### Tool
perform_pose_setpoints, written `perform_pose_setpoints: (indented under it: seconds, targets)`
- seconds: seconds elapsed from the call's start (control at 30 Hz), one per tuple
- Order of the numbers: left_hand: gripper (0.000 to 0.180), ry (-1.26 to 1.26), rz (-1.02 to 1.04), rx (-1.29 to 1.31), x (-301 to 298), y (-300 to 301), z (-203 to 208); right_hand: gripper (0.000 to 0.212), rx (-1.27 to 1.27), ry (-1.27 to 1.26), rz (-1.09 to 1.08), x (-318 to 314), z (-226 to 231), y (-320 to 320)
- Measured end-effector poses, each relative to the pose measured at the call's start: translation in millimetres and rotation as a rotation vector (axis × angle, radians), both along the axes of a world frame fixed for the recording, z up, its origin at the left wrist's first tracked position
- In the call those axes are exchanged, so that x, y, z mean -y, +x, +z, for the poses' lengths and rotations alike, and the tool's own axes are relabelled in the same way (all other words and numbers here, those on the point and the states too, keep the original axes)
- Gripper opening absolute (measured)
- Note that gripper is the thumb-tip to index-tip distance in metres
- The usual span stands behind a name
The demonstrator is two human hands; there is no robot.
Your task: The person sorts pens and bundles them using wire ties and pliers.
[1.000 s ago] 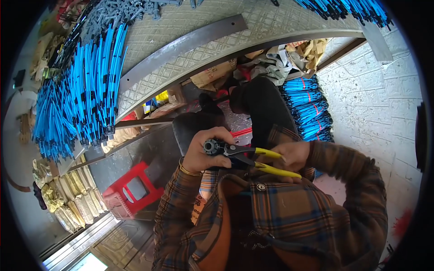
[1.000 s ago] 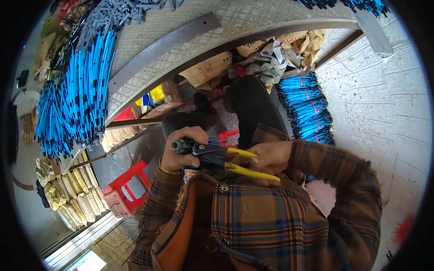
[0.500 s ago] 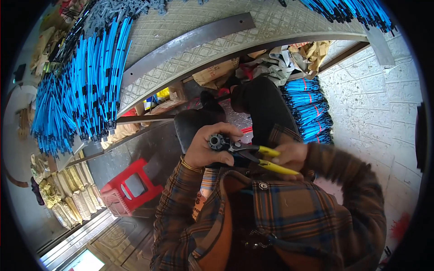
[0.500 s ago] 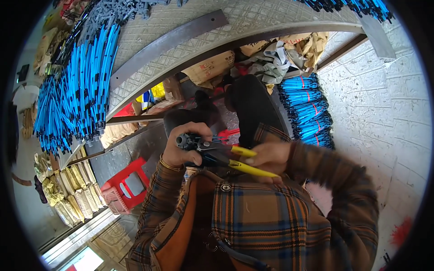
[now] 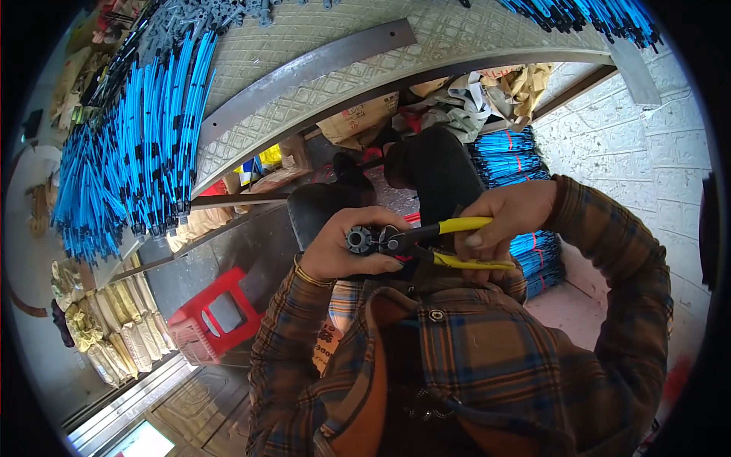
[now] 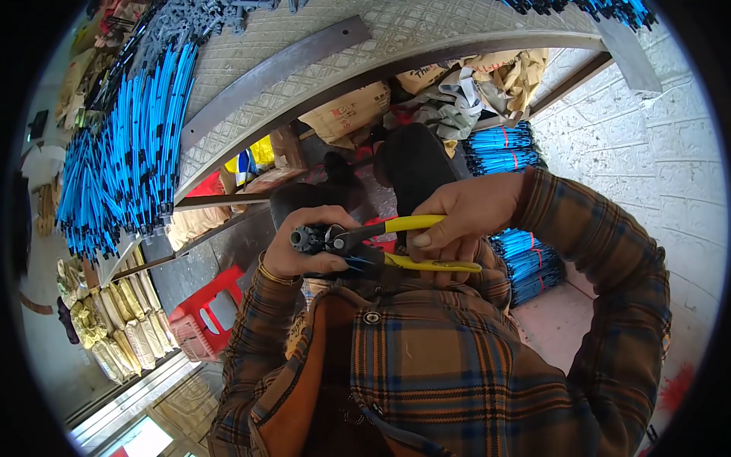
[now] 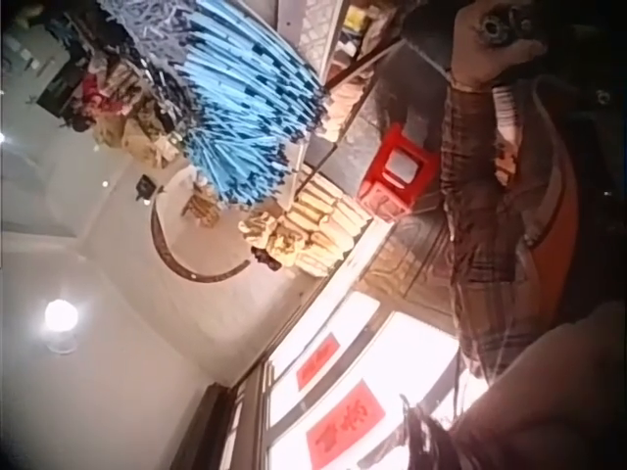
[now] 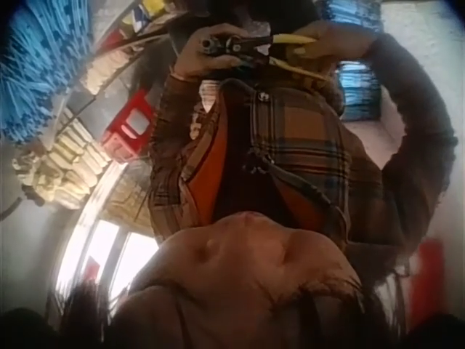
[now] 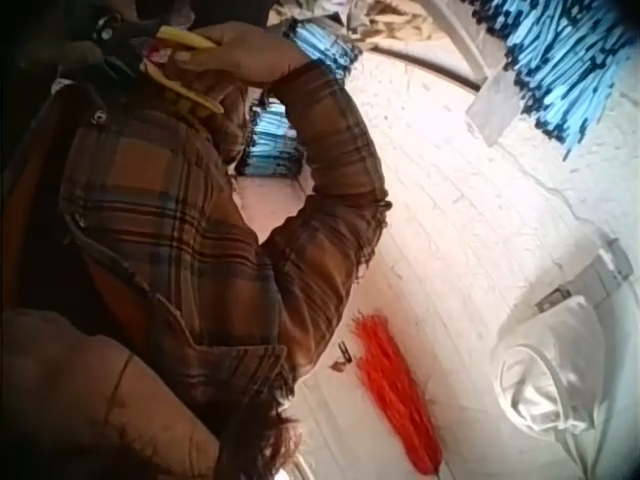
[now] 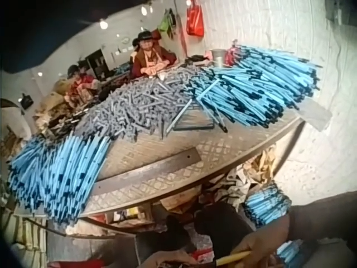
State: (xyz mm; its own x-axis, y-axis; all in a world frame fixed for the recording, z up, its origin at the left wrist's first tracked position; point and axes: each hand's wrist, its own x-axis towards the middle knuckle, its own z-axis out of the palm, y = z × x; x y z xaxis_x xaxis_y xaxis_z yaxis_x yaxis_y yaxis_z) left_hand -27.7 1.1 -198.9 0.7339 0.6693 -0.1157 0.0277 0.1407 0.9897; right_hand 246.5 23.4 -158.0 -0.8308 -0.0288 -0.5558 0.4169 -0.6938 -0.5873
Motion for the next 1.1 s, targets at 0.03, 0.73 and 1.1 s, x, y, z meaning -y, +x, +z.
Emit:
perform_pose_setpoints:
  seconds: [0.03,0.73,1.1]
  targets:
    - [0.043,0.025,-0.012,-0.016,0.1,0.3,0.8,0.027,0.022,0.015,0.003,-1.1,2.3,-0.3]
    - [0.041,-0.056,0.145,-0.034,13.7,-2.0,-0.5,0.028,0.000,0.387,0.052,1.1,21.1,-5.0]
    - [0.034,-0.007,0.178,0.007,10.3,-0.6,-6.0,0.030,0.139,0.475,0.166,1.6,31.0,-13.7]
